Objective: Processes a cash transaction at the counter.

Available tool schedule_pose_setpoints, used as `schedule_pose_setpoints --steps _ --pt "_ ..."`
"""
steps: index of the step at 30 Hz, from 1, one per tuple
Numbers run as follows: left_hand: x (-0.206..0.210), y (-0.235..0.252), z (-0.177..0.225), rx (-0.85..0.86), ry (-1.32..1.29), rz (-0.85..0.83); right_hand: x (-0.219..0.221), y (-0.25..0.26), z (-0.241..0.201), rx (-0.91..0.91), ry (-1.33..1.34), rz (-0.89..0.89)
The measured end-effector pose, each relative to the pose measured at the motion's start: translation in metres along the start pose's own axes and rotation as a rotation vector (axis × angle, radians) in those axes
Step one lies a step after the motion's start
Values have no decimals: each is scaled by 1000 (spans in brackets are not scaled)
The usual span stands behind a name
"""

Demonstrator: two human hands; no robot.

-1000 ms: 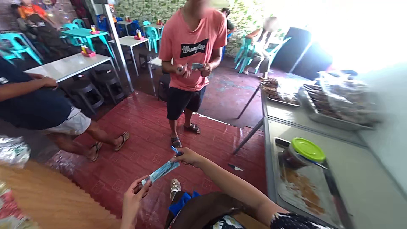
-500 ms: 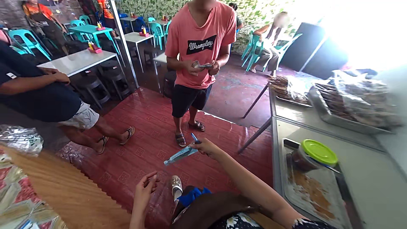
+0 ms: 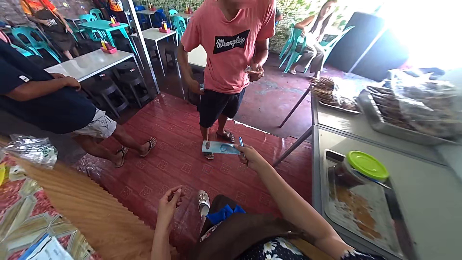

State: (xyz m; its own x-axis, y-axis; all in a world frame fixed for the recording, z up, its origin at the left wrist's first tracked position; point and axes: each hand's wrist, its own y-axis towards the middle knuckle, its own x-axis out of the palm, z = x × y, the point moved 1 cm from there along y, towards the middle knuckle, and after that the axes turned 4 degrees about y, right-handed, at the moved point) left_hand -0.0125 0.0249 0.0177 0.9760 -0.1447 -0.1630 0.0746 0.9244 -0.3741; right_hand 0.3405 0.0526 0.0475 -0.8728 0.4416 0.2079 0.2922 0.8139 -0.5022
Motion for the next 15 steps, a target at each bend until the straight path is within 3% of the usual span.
schedule_pose_setpoints --steps 11,15 --pt "-28 12 -1 -22 10 39 -23 29 -17 3 519 222" --pt "-39 14 -7 -43 -22 82 -9 53 -29 -33 629 203"
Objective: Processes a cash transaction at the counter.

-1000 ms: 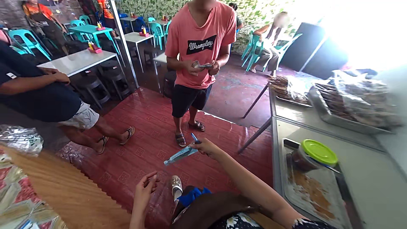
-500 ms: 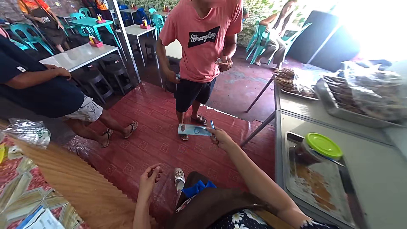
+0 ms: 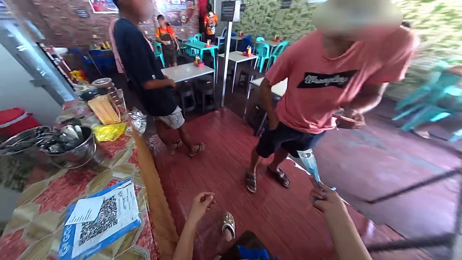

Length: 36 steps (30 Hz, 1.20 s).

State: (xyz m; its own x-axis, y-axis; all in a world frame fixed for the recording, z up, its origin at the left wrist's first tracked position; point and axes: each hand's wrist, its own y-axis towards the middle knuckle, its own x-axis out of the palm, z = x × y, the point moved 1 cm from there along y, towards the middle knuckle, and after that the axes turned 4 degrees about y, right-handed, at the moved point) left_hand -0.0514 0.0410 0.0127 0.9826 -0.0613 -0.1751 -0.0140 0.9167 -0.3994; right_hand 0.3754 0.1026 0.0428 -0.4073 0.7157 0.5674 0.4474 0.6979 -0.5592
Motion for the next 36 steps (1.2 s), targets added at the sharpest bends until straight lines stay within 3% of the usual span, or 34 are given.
schedule_pose_setpoints --steps 7,12,36 --pt "-14 -2 1 17 -59 106 56 4 9 -8 -5 -80" --pt "-16 -1 0 38 -44 139 82 6 7 -15 -52 -39" --pt "-5 0 0 34 -31 105 93 19 4 15 106 23"
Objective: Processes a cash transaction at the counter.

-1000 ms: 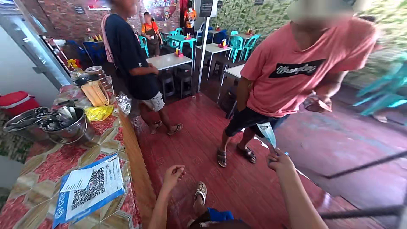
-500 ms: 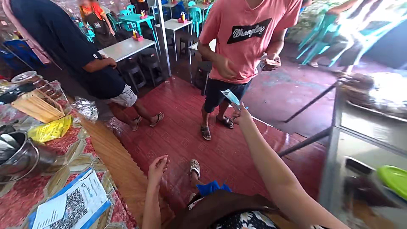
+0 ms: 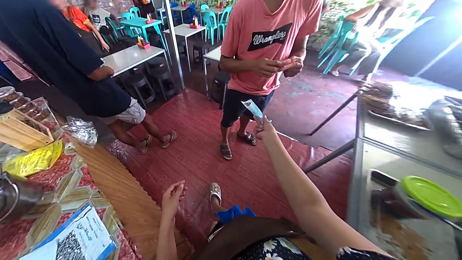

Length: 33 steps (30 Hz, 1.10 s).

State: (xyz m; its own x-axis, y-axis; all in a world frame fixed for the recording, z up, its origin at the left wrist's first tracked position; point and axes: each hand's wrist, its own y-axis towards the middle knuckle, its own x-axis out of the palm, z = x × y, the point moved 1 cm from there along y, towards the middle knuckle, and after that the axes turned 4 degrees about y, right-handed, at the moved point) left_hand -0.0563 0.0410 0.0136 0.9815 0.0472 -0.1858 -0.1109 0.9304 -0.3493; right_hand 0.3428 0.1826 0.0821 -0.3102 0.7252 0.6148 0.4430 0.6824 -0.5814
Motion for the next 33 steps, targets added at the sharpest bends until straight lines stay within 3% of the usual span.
schedule_pose_setpoints --steps 7,15,19,33 --pt "-2 -5 2 22 -10 -11 -5 -4 -4 -18 23 -1" --pt "-8 -8 5 26 -25 -46 -20 3 -9 -100 -85 -153" --pt "-11 -7 4 3 -53 -50 -15 -3 -7 -113 -102 -272" --pt "-16 -1 5 53 -54 -73 10 -1 8 -112 -42 -314"
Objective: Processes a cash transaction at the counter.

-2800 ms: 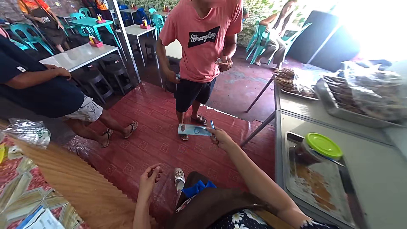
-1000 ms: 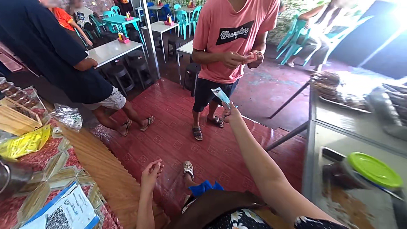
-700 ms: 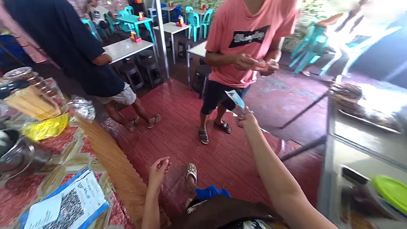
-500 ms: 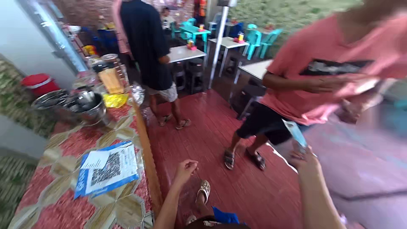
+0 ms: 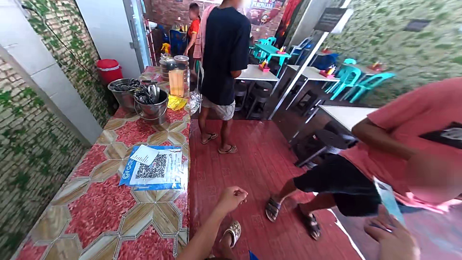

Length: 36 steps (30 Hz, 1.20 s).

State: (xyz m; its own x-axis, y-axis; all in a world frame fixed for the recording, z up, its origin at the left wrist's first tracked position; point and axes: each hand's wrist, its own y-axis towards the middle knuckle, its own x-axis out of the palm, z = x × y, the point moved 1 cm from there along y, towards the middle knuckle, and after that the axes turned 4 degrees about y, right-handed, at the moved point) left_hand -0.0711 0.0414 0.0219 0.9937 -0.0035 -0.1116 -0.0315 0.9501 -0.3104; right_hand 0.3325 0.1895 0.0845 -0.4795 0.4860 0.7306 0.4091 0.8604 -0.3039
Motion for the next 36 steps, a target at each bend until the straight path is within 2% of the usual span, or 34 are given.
schedule_pose_setpoints --steps 4,8,11,14,17,22,28,32,35,36 --pt "-2 1 2 -12 3 -8 -4 16 6 47 98 -2" --pt "-4 4 2 -21 10 -7 4 15 17 11 145 47" --pt "-3 5 1 -25 7 -11 -3 27 23 1 134 18" --pt "-1 6 -1 -16 9 -9 -4 34 27 -26 60 60" --pt "-1 8 -2 -17 32 -17 -8 45 29 -11 105 105" --pt "-2 7 -1 -8 27 -13 15 6 30 -32 95 125" --pt "0 9 0 -15 26 -19 0 18 26 -49 26 54" --pt "0 9 0 -18 33 -22 11 12 24 -13 182 136" --pt "1 11 0 -18 34 -23 2 23 21 14 132 84" --pt "0 11 0 -19 38 -20 4 23 21 19 155 115"
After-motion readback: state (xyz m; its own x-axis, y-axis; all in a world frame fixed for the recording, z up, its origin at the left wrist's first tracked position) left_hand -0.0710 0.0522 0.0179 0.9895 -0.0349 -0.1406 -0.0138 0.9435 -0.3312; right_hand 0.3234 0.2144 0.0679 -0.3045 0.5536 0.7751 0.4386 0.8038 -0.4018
